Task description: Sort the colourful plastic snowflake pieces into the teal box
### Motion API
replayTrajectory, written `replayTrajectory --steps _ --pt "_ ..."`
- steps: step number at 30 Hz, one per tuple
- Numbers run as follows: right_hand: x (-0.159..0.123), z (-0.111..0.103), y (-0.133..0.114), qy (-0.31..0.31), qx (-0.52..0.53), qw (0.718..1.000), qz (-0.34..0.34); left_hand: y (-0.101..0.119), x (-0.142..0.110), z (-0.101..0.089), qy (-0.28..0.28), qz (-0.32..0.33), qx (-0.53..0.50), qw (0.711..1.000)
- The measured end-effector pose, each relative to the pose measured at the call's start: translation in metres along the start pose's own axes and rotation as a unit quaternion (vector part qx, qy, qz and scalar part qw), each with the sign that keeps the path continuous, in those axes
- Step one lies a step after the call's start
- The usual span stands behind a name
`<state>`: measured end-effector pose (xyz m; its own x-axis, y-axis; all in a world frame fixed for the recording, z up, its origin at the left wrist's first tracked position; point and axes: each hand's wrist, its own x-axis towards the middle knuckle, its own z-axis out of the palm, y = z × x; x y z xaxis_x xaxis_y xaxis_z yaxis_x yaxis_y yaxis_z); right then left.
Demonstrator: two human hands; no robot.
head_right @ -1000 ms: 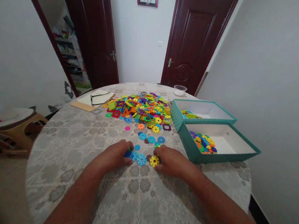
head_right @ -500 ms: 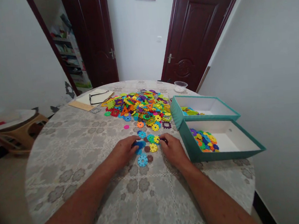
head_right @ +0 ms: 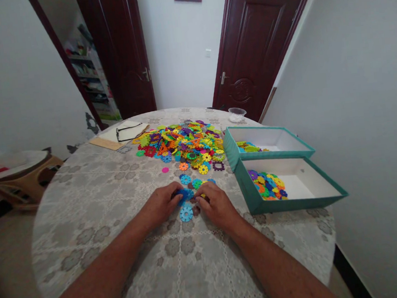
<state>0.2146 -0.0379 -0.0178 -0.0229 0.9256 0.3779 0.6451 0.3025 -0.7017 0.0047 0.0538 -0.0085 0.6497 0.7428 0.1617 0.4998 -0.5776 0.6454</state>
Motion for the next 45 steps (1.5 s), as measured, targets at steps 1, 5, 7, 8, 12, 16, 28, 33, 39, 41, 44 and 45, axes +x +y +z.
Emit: replayTrajectory --steps 1,5,7,8,12,16,28,33,39,41,44,45 --pt "0.0 0.001 -0.001 0.006 0.003 1.0 -0.006 0.001 0.0 0.0 -0.002 0.01 -0.012 1.0" --pt "-0.002 0.006 -0.005 -0.035 0.046 0.998 0.029 0.006 -0.003 0.0 -0.021 0.023 -0.059 0.998" --pt "-0.005 0.008 -0.005 -0.051 0.079 0.993 0.066 0.008 -0.003 -0.001 -0.017 0.013 -0.07 0.997" --pt "-0.005 0.009 -0.003 -0.041 0.089 0.992 0.082 0.009 -0.004 -0.001 -0.012 0.008 -0.073 0.997" --pt "-0.005 0.01 0.005 0.038 0.122 0.986 0.111 0.01 -0.004 -0.004 0.0 0.0 -0.081 0.997" --pt "-0.004 0.011 0.001 -0.025 0.21 0.967 0.139 0.009 -0.004 -0.001 -0.028 0.002 -0.128 0.991" --pt "-0.004 -0.001 0.003 -0.024 0.149 0.979 0.14 0.0 -0.001 -0.029 0.015 0.006 -0.096 0.995" --pt "-0.005 0.001 -0.001 -0.053 0.141 0.979 0.138 -0.001 -0.001 -0.021 0.007 0.004 -0.133 0.991" --pt "-0.006 0.002 -0.005 -0.04 0.17 0.974 0.146 0.007 -0.003 -0.007 0.015 0.008 -0.128 0.992" --pt "-0.005 -0.001 -0.003 -0.009 0.17 0.973 0.158 0.008 -0.002 -0.007 0.036 -0.018 -0.121 0.992" --pt "-0.005 -0.003 -0.003 -0.002 0.174 0.972 0.16 0.009 -0.002 -0.006 0.019 -0.017 -0.135 0.99" --pt "-0.005 -0.002 -0.004 -0.006 0.176 0.972 0.157 0.01 -0.003 -0.005 0.004 -0.011 -0.143 0.99"
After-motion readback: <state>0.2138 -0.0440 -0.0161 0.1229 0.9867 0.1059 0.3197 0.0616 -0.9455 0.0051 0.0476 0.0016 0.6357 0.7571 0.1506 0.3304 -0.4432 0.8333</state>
